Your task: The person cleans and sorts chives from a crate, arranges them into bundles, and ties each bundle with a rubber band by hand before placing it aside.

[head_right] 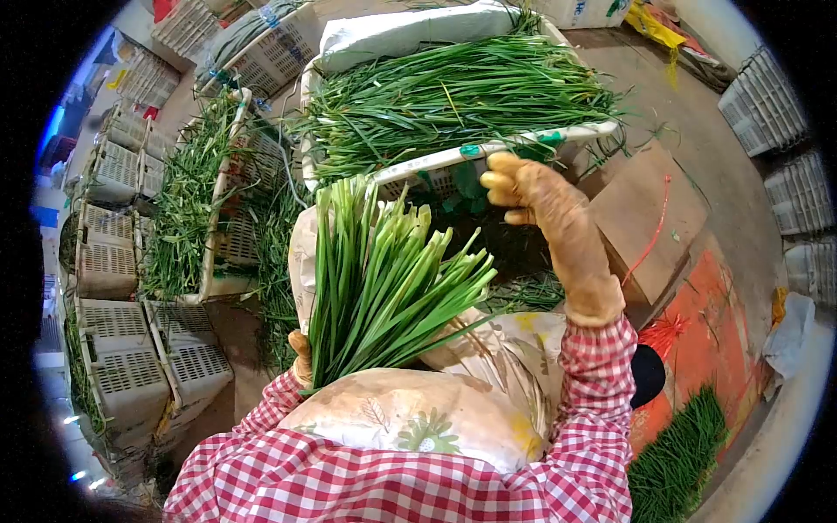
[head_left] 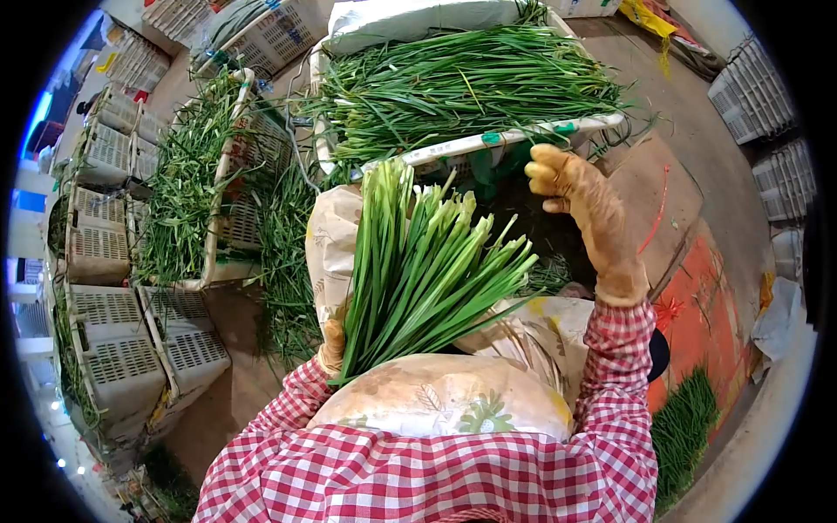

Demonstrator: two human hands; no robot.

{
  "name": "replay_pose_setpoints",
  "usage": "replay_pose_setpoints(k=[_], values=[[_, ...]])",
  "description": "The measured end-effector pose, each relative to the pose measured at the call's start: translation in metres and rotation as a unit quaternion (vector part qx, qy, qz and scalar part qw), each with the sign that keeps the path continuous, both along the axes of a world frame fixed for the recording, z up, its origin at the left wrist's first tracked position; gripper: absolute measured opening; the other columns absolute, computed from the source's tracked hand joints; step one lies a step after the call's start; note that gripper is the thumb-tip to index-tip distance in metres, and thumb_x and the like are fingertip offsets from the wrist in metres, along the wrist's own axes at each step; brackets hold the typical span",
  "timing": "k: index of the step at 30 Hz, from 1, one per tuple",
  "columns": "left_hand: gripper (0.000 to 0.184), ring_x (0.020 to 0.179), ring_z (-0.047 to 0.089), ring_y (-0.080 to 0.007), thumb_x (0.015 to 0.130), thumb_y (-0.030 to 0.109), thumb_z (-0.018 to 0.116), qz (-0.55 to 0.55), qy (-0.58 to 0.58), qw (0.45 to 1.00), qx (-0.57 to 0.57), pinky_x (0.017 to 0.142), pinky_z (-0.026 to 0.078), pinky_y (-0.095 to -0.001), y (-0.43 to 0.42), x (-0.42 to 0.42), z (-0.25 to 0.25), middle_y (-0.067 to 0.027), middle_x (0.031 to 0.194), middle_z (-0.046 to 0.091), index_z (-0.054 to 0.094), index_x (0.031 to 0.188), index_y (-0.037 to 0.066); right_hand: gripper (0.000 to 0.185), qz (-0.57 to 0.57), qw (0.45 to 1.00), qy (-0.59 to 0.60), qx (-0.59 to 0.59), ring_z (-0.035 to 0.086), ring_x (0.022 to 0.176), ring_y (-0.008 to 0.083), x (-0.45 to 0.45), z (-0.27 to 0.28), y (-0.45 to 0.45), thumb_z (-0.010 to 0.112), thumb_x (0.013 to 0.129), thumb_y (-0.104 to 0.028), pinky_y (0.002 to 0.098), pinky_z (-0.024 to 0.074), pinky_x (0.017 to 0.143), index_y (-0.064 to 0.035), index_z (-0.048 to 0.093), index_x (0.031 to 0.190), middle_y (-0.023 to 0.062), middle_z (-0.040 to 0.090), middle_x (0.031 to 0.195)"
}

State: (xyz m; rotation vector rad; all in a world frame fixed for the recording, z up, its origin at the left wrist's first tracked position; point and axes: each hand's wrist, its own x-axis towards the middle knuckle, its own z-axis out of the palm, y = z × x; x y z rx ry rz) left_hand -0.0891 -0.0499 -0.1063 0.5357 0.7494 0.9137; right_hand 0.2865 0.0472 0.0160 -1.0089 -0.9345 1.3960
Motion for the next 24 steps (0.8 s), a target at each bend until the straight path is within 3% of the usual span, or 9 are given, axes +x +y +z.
replay_pose_setpoints(k=[2, 6, 10, 11, 14, 16, 19, 22, 24], values=[[0.110, 0.116, 0.052, -0.0229, 0.063, 0.067, 0.070, -0.021, -0.009, 1.000, 0.016, 0.098, 0.045, -0.0369, 0.000, 0.005, 0.016, -0.0124, 0.132, 0.047, 0.028, 0.140, 0.000, 0.047, 0.014, 0.965, -0.235, 0.115, 0.061, 0.095, 0.0165, -0.026, 0.009, -0.009, 0.064, 0.086, -0.039, 0.0309, 0.0484, 0.081, -0.0087, 0.058, 0.122, 0.0074, 0.064, 0.108], [0.111, 0.115, 0.053, -0.0236, 0.063, 0.070, 0.068, -0.018, -0.031, 0.999, 0.003, 0.097, 0.046, -0.0379, -0.005, 0.010, 0.021, -0.0134, 0.130, 0.048, 0.028, 0.140, 0.000, 0.024, 0.109, 0.862, -0.424, 0.254, 0.061, 0.084, 0.0193, -0.058, 0.010, -0.017, 0.070, 0.082, -0.024, 0.0314, 0.0469, 0.077, -0.0059, 0.067, 0.098, 0.0079, 0.065, 0.087], [0.108, 0.114, 0.054, -0.0240, 0.065, 0.070, 0.066, 0.003, -0.028, 1.000, 0.004, 0.095, 0.048, -0.0384, -0.011, -0.001, 0.012, -0.0133, 0.130, 0.049, 0.029, 0.139, 0.001, 0.016, 0.077, 0.893, -0.365, 0.250, 0.058, 0.069, 0.0181, -0.059, 0.001, -0.017, 0.066, 0.086, -0.020, 0.0288, 0.0455, 0.063, -0.0039, 0.062, 0.082, 0.0065, 0.061, 0.075], [0.106, 0.113, 0.054, -0.0242, 0.066, 0.070, 0.064, -0.002, -0.046, 0.999, -0.013, 0.094, 0.049, -0.0384, -0.014, -0.007, 0.005, -0.0132, 0.130, 0.049, 0.030, 0.139, 0.001, 0.028, 0.068, 0.926, -0.328, 0.173, 0.058, 0.065, 0.0220, -0.052, -0.002, -0.015, 0.061, 0.089, -0.032, 0.0338, 0.0463, 0.062, -0.0044, 0.062, 0.082, 0.0088, 0.058, 0.070], [0.100, 0.113, 0.054, -0.0250, 0.069, 0.068, 0.062, -0.017, -0.096, 0.995, -0.033, 0.095, 0.048, -0.0401, -0.017, -0.006, 0.012, -0.0123, 0.130, 0.049, 0.032, 0.139, 0.005, 0.031, -0.034, 0.936, -0.336, 0.095, 0.056, 0.065, 0.0191, -0.016, -0.014, -0.002, 0.058, 0.091, -0.032, 0.0298, 0.0457, 0.061, -0.0021, 0.059, 0.081, 0.0081, 0.060, 0.071], [0.097, 0.114, 0.054, -0.0254, 0.068, 0.068, 0.063, -0.018, -0.092, 0.995, -0.034, 0.096, 0.047, -0.0417, -0.018, -0.004, 0.026, -0.0118, 0.132, 0.049, 0.035, 0.139, 0.007, 0.031, -0.069, 0.862, -0.499, 0.050, 0.061, 0.072, 0.0307, 0.017, -0.038, 0.008, 0.053, 0.091, -0.032, 0.0400, 0.0457, 0.064, -0.0031, 0.060, 0.082, 0.0143, 0.063, 0.076], [0.087, 0.115, 0.054, -0.0237, 0.070, 0.054, 0.073, -0.001, -0.089, 0.994, -0.067, 0.098, 0.045, -0.0411, -0.029, -0.023, 0.018, -0.0113, 0.132, 0.051, 0.041, 0.136, 0.007, 0.023, -0.111, 0.540, -0.834, 0.024, 0.064, 0.072, 0.0316, 0.053, -0.085, 0.018, 0.060, 0.085, -0.028, 0.0440, 0.0467, 0.062, -0.0051, 0.063, 0.081, 0.0160, 0.064, 0.076], [0.084, 0.115, 0.054, -0.0227, 0.069, 0.040, 0.080, 0.006, -0.149, 0.984, -0.094, 0.100, 0.044, -0.0399, -0.037, -0.039, 0.007, -0.0105, 0.132, 0.051, 0.043, 0.135, 0.005, 0.017, -0.094, 0.520, -0.840, -0.121, 0.065, 0.073, 0.0301, 0.069, -0.125, 0.030, 0.062, 0.084, -0.020, 0.0401, 0.0510, 0.066, -0.0044, 0.065, 0.086, 0.0135, 0.065, 0.076], [0.084, 0.117, 0.052, -0.0218, 0.070, 0.043, 0.078, -0.051, -0.176, 0.982, -0.052, 0.101, 0.042, -0.0370, -0.038, -0.044, 0.000, -0.0097, 0.132, 0.050, 0.042, 0.136, 0.004, 0.019, -0.199, 0.563, -0.780, 0.190, 0.067, 0.072, 0.0263, 0.031, -0.108, 0.019, 0.063, 0.084, -0.021, 0.0370, 0.0530, 0.065, -0.0026, 0.065, 0.091, 0.0119, 0.066, 0.077]])
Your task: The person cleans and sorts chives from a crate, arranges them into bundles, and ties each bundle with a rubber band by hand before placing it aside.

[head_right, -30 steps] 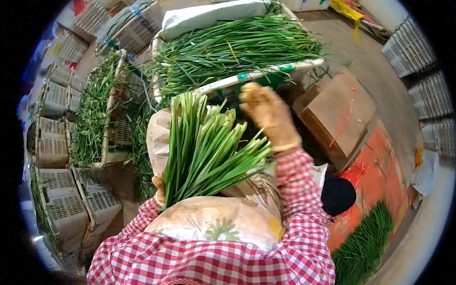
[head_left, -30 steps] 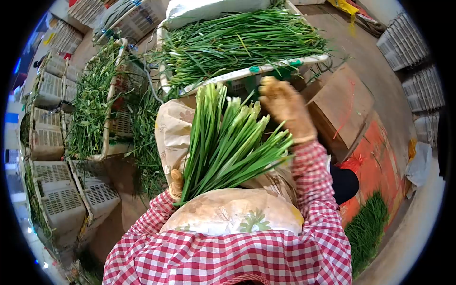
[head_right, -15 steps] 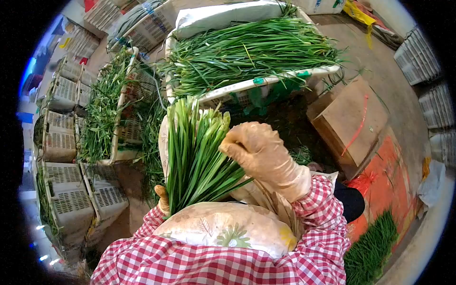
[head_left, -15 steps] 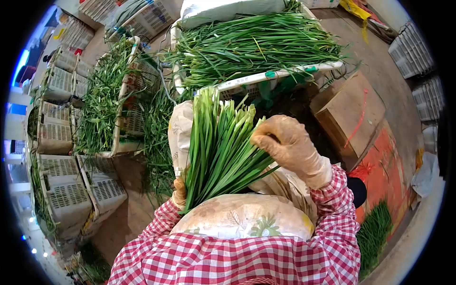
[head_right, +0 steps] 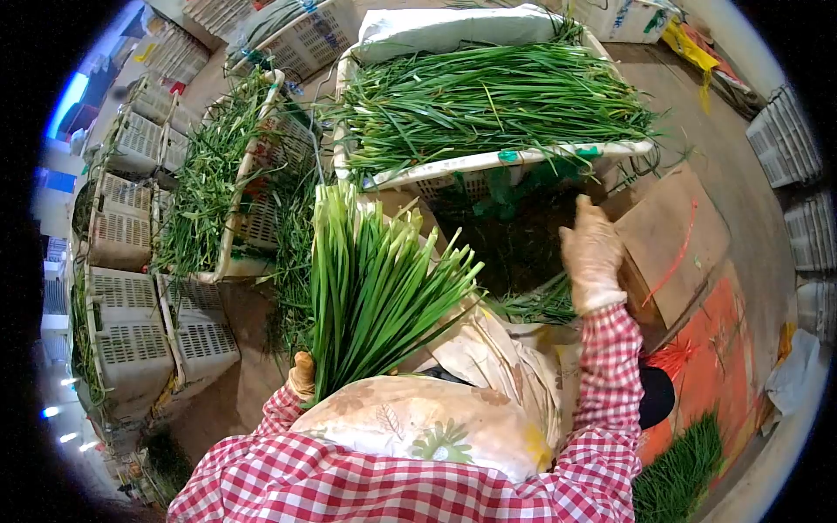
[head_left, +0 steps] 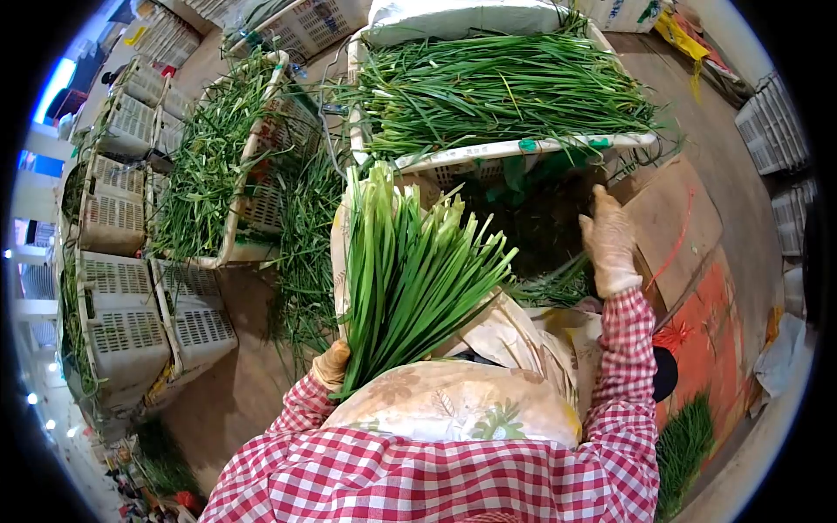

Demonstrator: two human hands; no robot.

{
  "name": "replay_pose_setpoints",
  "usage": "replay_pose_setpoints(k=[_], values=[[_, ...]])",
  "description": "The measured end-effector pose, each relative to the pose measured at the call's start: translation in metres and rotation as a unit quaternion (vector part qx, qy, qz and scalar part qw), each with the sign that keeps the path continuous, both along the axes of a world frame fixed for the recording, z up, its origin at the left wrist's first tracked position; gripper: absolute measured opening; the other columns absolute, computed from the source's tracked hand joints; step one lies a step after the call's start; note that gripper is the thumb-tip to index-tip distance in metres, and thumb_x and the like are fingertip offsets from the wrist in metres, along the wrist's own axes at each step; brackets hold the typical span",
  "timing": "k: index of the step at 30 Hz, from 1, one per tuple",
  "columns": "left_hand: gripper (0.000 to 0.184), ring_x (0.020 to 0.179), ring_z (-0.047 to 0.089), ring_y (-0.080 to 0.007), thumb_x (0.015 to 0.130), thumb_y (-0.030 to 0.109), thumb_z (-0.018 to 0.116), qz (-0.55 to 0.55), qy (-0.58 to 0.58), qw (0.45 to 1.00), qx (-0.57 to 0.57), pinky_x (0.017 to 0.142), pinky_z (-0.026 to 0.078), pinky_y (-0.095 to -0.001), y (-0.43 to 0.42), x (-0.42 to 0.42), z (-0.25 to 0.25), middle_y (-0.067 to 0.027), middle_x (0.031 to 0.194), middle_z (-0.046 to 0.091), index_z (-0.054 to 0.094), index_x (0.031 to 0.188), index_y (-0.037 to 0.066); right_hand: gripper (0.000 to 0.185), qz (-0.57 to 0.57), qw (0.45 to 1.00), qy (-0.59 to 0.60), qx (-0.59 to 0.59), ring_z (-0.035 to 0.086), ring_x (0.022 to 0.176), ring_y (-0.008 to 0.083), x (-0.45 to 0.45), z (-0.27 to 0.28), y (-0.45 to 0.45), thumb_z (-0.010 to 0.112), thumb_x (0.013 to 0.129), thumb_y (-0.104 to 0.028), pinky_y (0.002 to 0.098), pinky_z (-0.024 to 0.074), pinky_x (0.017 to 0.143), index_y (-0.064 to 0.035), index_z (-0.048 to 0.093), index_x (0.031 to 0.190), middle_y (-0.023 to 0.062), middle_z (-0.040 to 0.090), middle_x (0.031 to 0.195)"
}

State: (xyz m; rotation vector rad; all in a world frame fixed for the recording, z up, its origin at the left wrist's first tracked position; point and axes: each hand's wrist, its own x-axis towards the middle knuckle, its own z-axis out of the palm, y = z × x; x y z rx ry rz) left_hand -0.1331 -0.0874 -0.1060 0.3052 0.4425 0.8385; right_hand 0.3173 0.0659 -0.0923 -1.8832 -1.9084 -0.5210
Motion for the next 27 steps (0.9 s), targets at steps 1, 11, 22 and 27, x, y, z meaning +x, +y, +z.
replay_pose_setpoints(k=[1, 11, 22, 27], values=[[0.084, 0.117, 0.052, -0.0217, 0.070, 0.044, 0.078, -0.015, -0.003, 1.000, 0.013, 0.101, 0.042, -0.0370, -0.002, -0.001, -0.003, -0.0097, 0.133, 0.050, 0.042, 0.136, 0.004, 0.025, 0.056, 0.963, 0.247, -0.088, 0.067, 0.071, 0.0239, -0.031, 0.028, -0.005, 0.064, 0.084, -0.025, 0.0349, 0.0532, 0.063, -0.0019, 0.066, 0.093, 0.0113, 0.066, 0.076], [0.084, 0.117, 0.051, -0.0210, 0.072, 0.045, 0.077, -0.028, 0.073, 0.997, 0.027, 0.100, 0.042, -0.0360, -0.019, -0.013, -0.043, -0.0092, 0.133, 0.050, 0.042, 0.136, 0.004, 0.032, 0.188, 0.665, 0.569, -0.446, 0.065, 0.059, 0.0153, -0.127, 0.109, -0.032, 0.058, 0.090, -0.033, 0.0280, 0.0518, 0.055, -0.0034, 0.064, 0.079, 0.0080, 0.062, 0.065], [0.083, 0.118, 0.050, -0.0203, 0.073, 0.047, 0.075, -0.039, 0.103, 0.993, 0.036, 0.100, 0.041, -0.0349, -0.027, -0.026, -0.067, -0.0087, 0.133, 0.049, 0.042, 0.136, 0.004, 0.050, 0.241, 0.927, 0.281, -0.063, 0.061, 0.092, 0.0339, -0.064, 0.099, 0.007, 0.063, 0.085, -0.032, 0.0394, 0.0492, 0.081, -0.0064, 0.052, 0.127, 0.0189, 0.063, 0.100], [0.083, 0.118, 0.050, -0.0199, 0.073, 0.048, 0.074, -0.043, 0.117, 0.991, 0.049, 0.100, 0.041, -0.0345, -0.028, -0.034, -0.081, -0.0085, 0.133, 0.049, 0.042, 0.136, 0.004, 0.021, 0.377, 0.911, 0.148, -0.081, 0.057, 0.068, 0.0276, -0.100, 0.107, 0.010, 0.062, 0.084, -0.024, 0.0399, 0.0453, 0.061, -0.0058, 0.062, 0.073, 0.0099, 0.056, 0.066]])
